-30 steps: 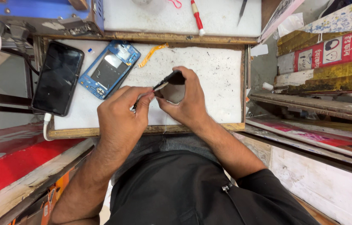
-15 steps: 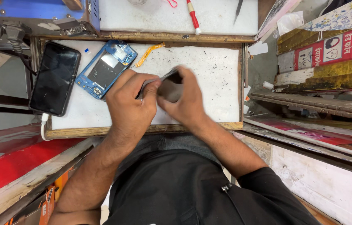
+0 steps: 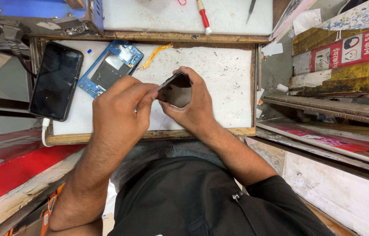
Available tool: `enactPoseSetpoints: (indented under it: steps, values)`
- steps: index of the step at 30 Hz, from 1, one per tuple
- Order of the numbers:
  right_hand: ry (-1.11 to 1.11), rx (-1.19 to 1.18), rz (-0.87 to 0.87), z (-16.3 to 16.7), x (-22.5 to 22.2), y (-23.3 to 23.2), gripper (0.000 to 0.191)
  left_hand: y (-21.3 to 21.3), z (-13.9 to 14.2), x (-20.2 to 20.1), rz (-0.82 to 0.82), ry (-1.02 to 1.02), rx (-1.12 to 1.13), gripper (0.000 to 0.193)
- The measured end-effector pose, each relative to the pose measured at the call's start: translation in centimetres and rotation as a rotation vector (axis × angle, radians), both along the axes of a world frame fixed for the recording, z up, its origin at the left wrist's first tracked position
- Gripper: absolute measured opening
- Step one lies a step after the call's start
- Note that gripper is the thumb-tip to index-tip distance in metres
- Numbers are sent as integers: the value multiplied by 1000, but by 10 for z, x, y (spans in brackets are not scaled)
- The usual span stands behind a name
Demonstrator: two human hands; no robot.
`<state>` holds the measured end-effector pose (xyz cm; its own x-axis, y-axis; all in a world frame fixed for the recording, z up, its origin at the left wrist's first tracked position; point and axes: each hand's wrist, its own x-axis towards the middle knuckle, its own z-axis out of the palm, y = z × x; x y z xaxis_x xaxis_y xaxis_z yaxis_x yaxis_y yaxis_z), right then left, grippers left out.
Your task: The person cleans the screen of a disassembled smartphone with a cloth and spray, then uses a plastic card to separate the screen from the phone body. The person handles the phone chassis, screen, and internal components on a workbench.
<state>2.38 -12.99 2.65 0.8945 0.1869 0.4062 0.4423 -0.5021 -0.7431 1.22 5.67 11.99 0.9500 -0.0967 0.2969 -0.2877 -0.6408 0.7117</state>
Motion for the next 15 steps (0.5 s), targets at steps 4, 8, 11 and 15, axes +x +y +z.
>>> enactPoseSetpoints:
  steps: [4,8,11,15]
  values:
    - [-19,-57,-46,1,1,2,92,-9,-3,3,59,-52,40,11]
    - [-41,-41,-39,-1,1,1,89,-16,-10,8,43,-125,55,10]
    - [-13,-32,-34,-4,2,0,83,-21,-10,12,20,-179,140,7]
    - [2,-53,-98,-8,5,3,83,-25,-6,25,-6,-235,238,6]
